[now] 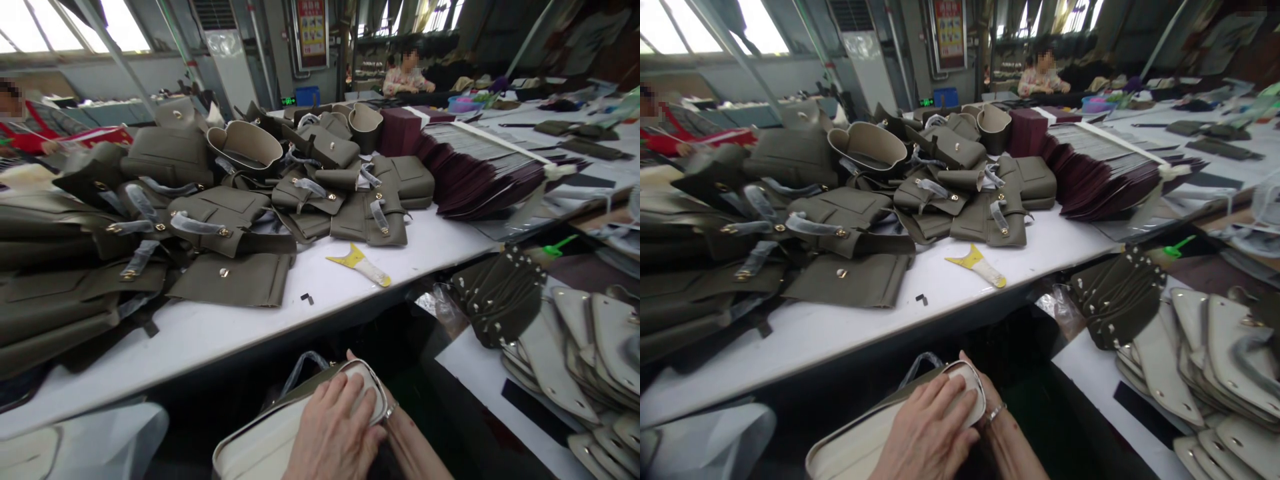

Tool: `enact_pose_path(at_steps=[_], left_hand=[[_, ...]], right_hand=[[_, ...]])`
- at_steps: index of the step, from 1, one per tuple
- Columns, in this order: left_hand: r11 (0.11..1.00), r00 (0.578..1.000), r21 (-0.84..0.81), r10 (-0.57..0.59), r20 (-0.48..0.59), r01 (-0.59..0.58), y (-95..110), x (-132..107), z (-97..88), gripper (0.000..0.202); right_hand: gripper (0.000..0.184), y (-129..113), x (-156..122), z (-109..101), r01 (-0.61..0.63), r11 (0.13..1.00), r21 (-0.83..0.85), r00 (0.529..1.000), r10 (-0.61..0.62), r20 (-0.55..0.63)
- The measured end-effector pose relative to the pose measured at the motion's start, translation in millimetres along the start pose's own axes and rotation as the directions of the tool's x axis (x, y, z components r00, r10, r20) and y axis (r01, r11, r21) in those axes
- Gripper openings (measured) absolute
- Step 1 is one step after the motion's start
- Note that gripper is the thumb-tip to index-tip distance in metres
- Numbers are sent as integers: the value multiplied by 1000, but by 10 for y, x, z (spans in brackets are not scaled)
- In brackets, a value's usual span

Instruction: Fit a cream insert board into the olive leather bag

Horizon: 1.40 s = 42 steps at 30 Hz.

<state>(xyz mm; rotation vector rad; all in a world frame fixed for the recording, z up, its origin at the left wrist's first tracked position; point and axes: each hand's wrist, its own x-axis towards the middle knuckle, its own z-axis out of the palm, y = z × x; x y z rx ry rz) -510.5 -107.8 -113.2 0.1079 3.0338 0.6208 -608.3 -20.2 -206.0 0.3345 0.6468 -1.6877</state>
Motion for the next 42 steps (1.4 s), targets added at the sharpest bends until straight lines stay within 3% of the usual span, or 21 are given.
enact_pose_path(at_steps=[3, 12, 16, 19, 21, 23, 26, 29, 32, 36, 42], left_hand=[[1000, 1000, 7, 3, -4, -3, -7, -8, 15, 33], [1000, 999, -23, 16, -45, -17, -43, -39, -6, 43], [998, 997, -61, -2, -73, -2, -74, -53, -34, 37], [999, 994, -47, -11, -105, 6, -121, -82, -30, 37], [1000, 991, -13, 4, -137, -6, -154, -105, -11, 37], [999, 986, 35, 30, -161, -25, -178, -120, 11, 38], [992, 988, 116, 72, -139, -56, -190, -115, 24, 37], [981, 989, 175, 104, -106, -84, -186, -90, 9, 35], [980, 989, 178, 107, -105, -87, -193, -74, -3, 31], [974, 986, 196, 133, -103, -111, -223, -61, -21, 24], [963, 980, 190, 199, -13, -193, -247, 7, -137, 14]], right_hand=[[43, -6, -29, 23, -77, 994, 77, 997, 77, 2], [45, 3, -227, 151, -41, 997, 70, 998, 44, -33], [42, 37, -397, 196, 44, 999, 17, 992, -42, -120], [45, 40, -533, 201, 162, 973, -163, 958, -195, -209], [47, 17, -610, 183, 268, 894, -360, 922, -346, -173], [47, -21, -669, 154, 315, 759, -570, 891, -443, -96], [49, -72, -722, 119, 247, 523, -816, 864, -500, -58], [48, -81, -750, 104, 195, 323, -926, 827, -562, -21], [45, -47, -772, 94, 171, 176, -969, 789, -613, 28], [44, 3, -786, 85, 123, 74, -990, 755, -654, 45], [45, 40, -819, 104, 73, -12, -997, 739, -671, 62]])
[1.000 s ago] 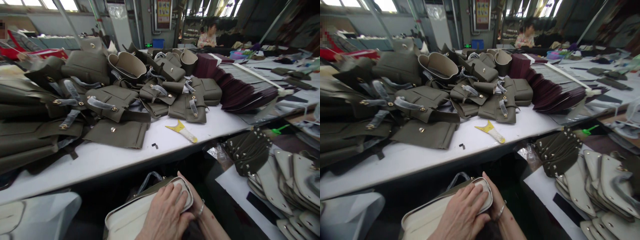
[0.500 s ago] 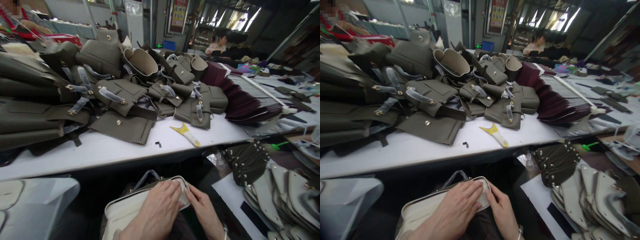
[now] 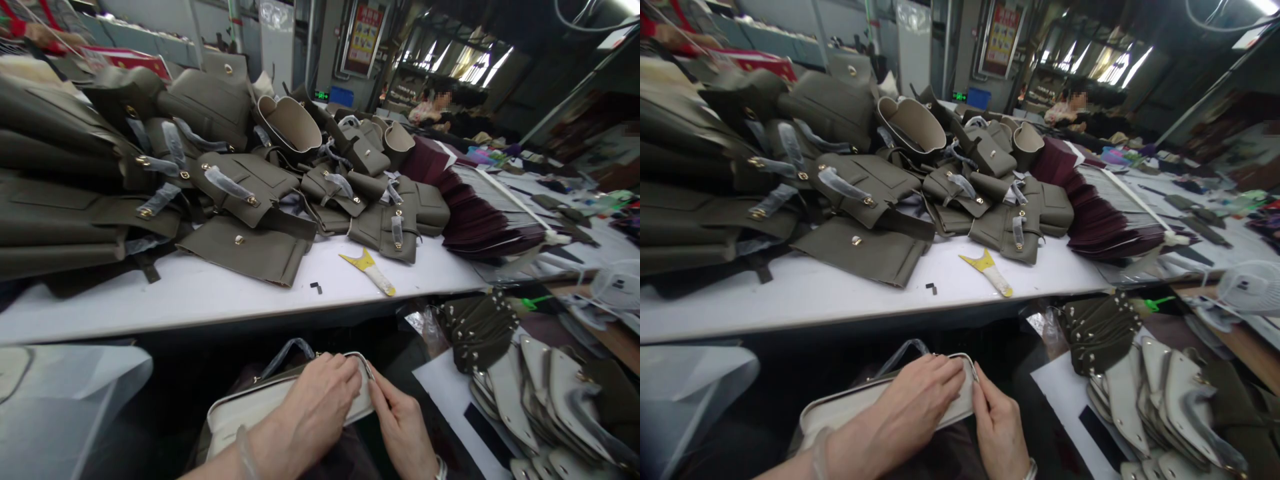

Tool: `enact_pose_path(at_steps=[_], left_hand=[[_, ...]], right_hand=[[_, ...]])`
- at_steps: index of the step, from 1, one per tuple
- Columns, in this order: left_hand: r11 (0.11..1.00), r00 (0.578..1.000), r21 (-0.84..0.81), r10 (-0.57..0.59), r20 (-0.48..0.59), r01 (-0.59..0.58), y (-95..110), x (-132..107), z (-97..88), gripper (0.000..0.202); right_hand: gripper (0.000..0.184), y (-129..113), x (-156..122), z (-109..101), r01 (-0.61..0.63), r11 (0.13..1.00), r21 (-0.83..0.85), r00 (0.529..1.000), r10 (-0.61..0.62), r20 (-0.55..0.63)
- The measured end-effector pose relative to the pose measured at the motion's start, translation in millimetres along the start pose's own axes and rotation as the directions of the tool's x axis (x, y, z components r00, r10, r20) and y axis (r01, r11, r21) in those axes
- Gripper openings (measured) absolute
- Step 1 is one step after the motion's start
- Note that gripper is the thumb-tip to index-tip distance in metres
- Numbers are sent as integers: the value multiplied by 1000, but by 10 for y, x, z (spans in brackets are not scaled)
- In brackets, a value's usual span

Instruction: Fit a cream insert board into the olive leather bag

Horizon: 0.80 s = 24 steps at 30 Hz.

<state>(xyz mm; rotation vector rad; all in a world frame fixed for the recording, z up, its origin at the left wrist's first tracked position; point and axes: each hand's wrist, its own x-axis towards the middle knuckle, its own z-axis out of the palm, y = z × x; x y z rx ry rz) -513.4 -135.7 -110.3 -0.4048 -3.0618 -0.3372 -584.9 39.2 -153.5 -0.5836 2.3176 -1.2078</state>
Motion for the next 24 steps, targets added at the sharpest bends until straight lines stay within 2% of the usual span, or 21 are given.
enact_pose_path(at_steps=[6, 10, 12, 14, 17, 21, 24], left_hand=[[995, 996, 56, 89, -18, -88, -66, 34, -92, 17], [991, 991, 25, 131, -35, -131, -162, 44, -162, 8], [992, 990, -9, 129, -58, -130, -205, 61, -201, 8], [991, 990, -31, 125, -67, -127, -235, 87, -239, 9], [990, 991, -47, 131, -30, -132, -264, 121, -284, 7], [985, 991, -105, 134, -20, -135, -321, 120, -289, 7], [977, 991, -167, 127, -39, -132, -385, 124, -260, 9]], right_hand=[[45, 9, -49, 17, -3, 1000, 5, 999, 3, -34], [38, -64, 6, -24, -5, 989, 145, 1000, 8, -20], [35, -109, 65, -48, -86, 950, 302, 996, 85, 15], [35, -138, 133, -62, -210, 862, 461, 977, 204, 64], [33, -157, 226, -72, -320, 756, 571, 944, 303, 128], [28, -198, 287, -114, -373, 711, 597, 927, 310, 210], [30, -259, 296, -155, -421, 690, 588, 905, 274, 325]])
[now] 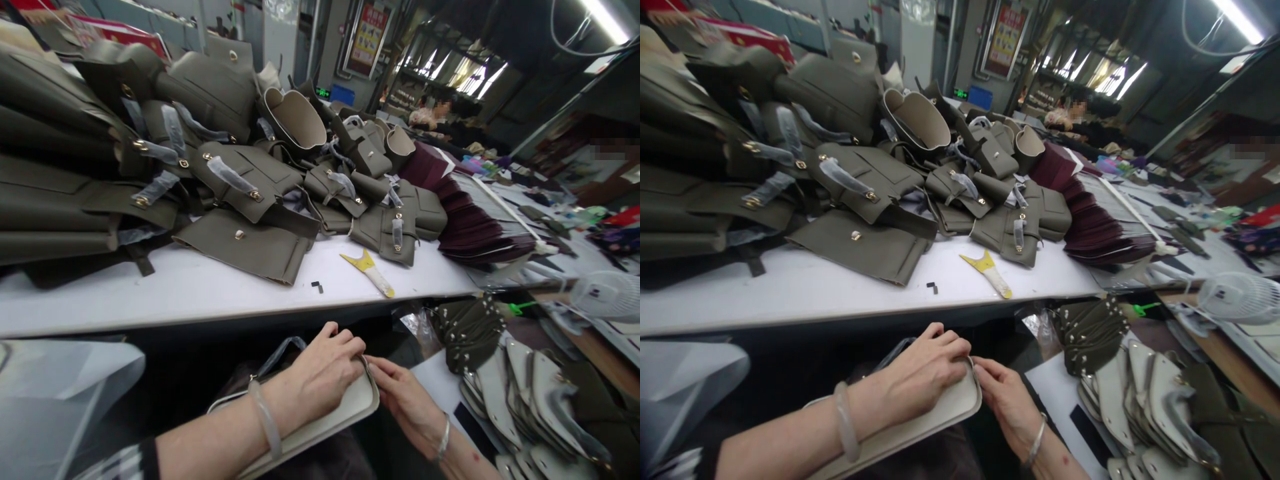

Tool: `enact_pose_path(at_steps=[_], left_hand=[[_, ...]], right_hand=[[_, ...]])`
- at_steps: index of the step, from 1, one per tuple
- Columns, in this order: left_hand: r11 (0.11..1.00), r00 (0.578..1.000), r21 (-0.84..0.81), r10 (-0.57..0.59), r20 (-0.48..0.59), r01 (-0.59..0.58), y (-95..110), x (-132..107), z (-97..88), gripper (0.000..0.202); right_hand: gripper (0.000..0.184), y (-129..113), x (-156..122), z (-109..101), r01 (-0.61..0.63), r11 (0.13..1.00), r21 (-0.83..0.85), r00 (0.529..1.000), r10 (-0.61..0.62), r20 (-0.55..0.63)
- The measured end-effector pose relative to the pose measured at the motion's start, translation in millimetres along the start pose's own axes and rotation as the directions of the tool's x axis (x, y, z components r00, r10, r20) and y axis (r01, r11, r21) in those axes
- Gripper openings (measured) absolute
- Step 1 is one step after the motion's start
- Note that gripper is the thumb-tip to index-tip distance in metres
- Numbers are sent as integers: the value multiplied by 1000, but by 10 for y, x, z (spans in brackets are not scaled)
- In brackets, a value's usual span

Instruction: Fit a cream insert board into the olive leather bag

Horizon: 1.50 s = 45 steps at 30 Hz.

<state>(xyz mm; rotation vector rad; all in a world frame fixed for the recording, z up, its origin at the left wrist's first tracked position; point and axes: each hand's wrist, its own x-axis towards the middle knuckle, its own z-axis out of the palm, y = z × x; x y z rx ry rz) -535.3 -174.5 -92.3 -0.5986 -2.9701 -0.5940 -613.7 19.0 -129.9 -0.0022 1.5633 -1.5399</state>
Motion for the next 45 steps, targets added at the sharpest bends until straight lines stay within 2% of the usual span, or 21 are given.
enact_pose_path(at_steps=[3, 7, 12, 19, 24, 28, 31, 37, 41, 45], left_hand=[[992, 999, -119, -45, 26, 48, -74, 53, 16, 15], [965, 990, -220, -133, 45, 140, -161, 196, 38, 27], [968, 989, -224, -89, 121, 115, -230, 323, 76, 19], [968, 992, -241, -45, 121, 73, -263, 332, 70, 19], [962, 991, -266, -34, 131, 69, -289, 343, 77, 20], [955, 992, -289, -39, 123, 74, -306, 345, 106, 22], [947, 991, -312, -46, 122, 82, -321, 336, 141, 25], [914, 983, -381, -83, 162, 140, -381, 330, 117, 33], [887, 972, -417, -126, 196, 199, -424, 207, -19, 43], [824, 939, -454, -271, 210, 339, -399, -176, -210, 50]], right_hand=[[33, -44, -21, 20, -28, 999, -25, 994, 30, 100], [35, -29, -32, 43, -24, 999, -26, 994, 26, 105], [36, 51, -13, 35, -15, 1000, -2, 993, 15, 121], [36, 114, 11, -28, -75, 997, 29, 991, 72, 109], [34, 50, 49, -63, -148, 988, 32, 981, 143, 130], [34, -57, 106, -44, -190, 981, -42, 962, 194, 194], [40, -113, 135, -13, -184, 970, -156, 960, 212, 184], [50, -81, 136, 28, -77, 932, -353, 988, 120, 102], [58, 30, 129, -13, 50, 867, -497, 998, -28, 52], [67, 137, 146, -90, 61, 889, -453, 998, -44, 49]])
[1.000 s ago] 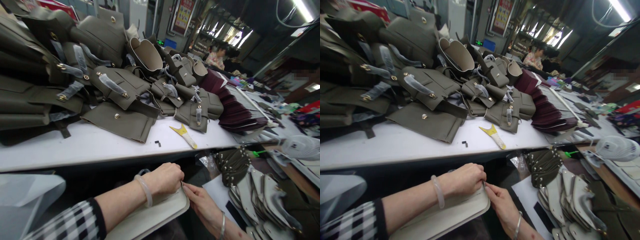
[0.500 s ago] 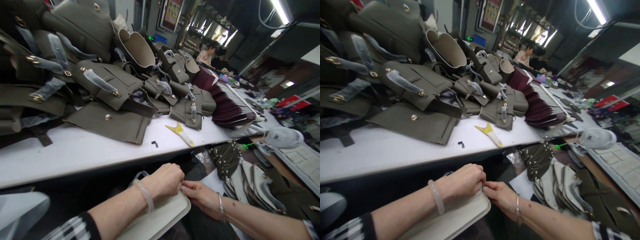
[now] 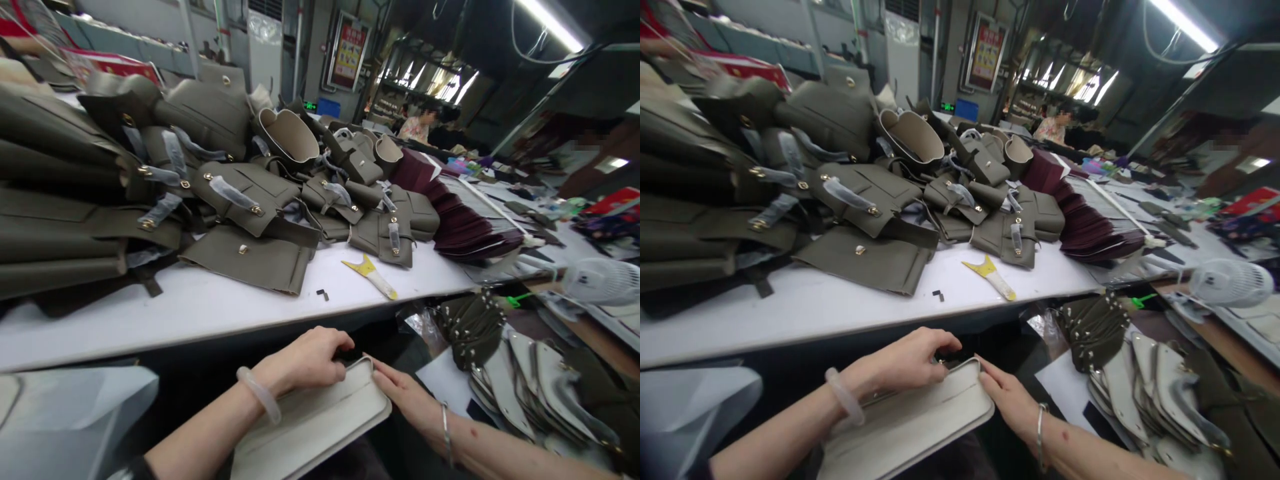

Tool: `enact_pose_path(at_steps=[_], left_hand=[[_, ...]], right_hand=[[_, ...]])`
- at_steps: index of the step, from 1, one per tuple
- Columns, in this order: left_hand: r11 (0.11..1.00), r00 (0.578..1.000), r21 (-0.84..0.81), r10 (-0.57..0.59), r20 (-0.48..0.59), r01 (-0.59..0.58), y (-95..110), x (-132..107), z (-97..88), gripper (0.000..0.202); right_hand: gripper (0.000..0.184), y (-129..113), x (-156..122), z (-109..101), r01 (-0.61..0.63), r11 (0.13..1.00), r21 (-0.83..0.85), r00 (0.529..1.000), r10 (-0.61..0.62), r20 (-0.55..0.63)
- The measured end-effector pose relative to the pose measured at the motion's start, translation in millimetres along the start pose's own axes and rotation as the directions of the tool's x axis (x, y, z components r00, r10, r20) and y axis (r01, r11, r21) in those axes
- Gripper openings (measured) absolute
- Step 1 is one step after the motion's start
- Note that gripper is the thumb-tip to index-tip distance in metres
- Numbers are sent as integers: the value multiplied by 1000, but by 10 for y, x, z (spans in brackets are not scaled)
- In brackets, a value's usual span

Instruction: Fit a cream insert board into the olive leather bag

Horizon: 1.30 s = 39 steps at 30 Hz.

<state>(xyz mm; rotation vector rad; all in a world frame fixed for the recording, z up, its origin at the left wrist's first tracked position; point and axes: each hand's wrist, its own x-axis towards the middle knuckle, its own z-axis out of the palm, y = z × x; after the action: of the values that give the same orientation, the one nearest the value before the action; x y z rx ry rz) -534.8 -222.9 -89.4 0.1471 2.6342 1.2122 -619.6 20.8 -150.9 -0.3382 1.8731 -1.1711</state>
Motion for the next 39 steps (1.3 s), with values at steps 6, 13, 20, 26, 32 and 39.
enact_pose_path(at_steps=[6, 13, 20, 26, 32, 39], left_hand=[[970, 968, -130, -220, -117, 205, 7, -725, 15, 44], [935, 874, -157, -353, -334, 318, -6, -1015, 211, 34], [921, 859, 33, -349, -375, 389, 164, -798, 307, 26], [912, 863, 56, -364, -352, 407, 116, -654, 352, 24], [926, 873, 49, -333, -356, 373, 94, -639, 419, 25], [974, 911, 77, -169, -375, 212, 184, -525, 624, 39]], right_hand=[[69, 86, 2, -36, -41, 975, 219, 989, 9, 149], [75, 113, 54, -121, 88, 996, -24, 985, -83, 148], [44, -290, 64, 64, 493, 685, -536, 850, -510, 130], [37, -695, 254, 448, 725, 249, -642, 673, -453, 585], [35, -733, 545, 373, 666, 459, -589, 746, -389, 540], [48, -333, 1243, 127, 359, 777, -516, 847, -39, 530]])
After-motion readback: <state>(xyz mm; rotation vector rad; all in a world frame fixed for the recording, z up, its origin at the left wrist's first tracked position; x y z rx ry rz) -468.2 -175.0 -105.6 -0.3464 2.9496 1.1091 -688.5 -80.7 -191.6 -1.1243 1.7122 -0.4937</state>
